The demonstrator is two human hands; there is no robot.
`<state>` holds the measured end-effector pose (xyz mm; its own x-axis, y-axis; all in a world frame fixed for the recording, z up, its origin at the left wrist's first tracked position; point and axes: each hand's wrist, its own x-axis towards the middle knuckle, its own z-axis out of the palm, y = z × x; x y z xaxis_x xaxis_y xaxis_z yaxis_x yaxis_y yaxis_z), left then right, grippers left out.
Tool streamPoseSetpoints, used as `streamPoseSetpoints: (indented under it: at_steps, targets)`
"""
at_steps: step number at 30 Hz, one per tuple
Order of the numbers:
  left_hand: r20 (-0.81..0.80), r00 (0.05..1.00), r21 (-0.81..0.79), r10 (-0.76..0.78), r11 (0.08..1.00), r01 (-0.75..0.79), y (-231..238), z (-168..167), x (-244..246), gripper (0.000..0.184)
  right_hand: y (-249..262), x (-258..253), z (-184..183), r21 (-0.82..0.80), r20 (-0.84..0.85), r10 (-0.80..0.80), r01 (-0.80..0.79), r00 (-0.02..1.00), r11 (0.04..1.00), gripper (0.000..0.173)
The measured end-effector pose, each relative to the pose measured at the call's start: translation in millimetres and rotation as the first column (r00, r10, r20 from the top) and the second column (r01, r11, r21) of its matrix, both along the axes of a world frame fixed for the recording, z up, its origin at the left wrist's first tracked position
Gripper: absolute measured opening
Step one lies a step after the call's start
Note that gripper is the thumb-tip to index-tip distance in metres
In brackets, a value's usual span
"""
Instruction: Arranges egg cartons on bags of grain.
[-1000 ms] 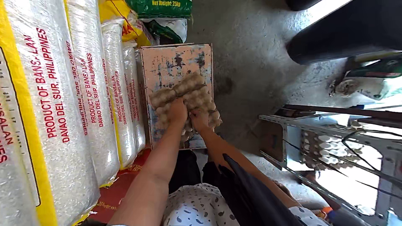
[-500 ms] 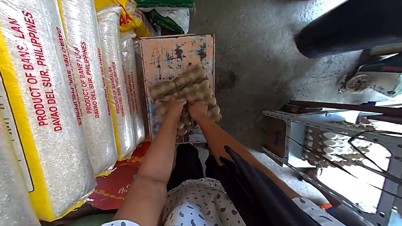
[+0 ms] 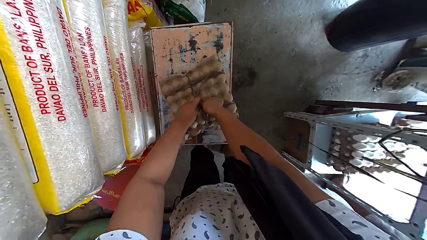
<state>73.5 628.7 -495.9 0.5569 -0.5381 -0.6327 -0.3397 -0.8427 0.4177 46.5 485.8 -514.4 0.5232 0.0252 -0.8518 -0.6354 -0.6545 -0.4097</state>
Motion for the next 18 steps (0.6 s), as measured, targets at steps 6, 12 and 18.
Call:
streamPoseSetpoints:
  at_steps: [6, 12, 18]
  targets:
    - [0.188, 0.977, 0.178, -0.099, 0.982, 0.065, 14, 15, -47, 0.026, 4, -20, -8, 0.047, 0.161, -0.115, 0.109, 0.98, 0.993, 0.048]
    - [0.075, 0.996, 0.176, -0.045, 0.984, 0.031, 8, 5, -147, 0.031, 10, -46, -21, -0.007, 0.297, 0.034, -0.034, 0.954, 0.999, 0.049]
    - [-0.18, 0.98, 0.272, -0.081, 0.954, 0.129, -18, -1, -197, 0.042, 28, -109, -66, -0.101, 0.615, 0.147, -0.108, 0.775, 0.989, 0.048]
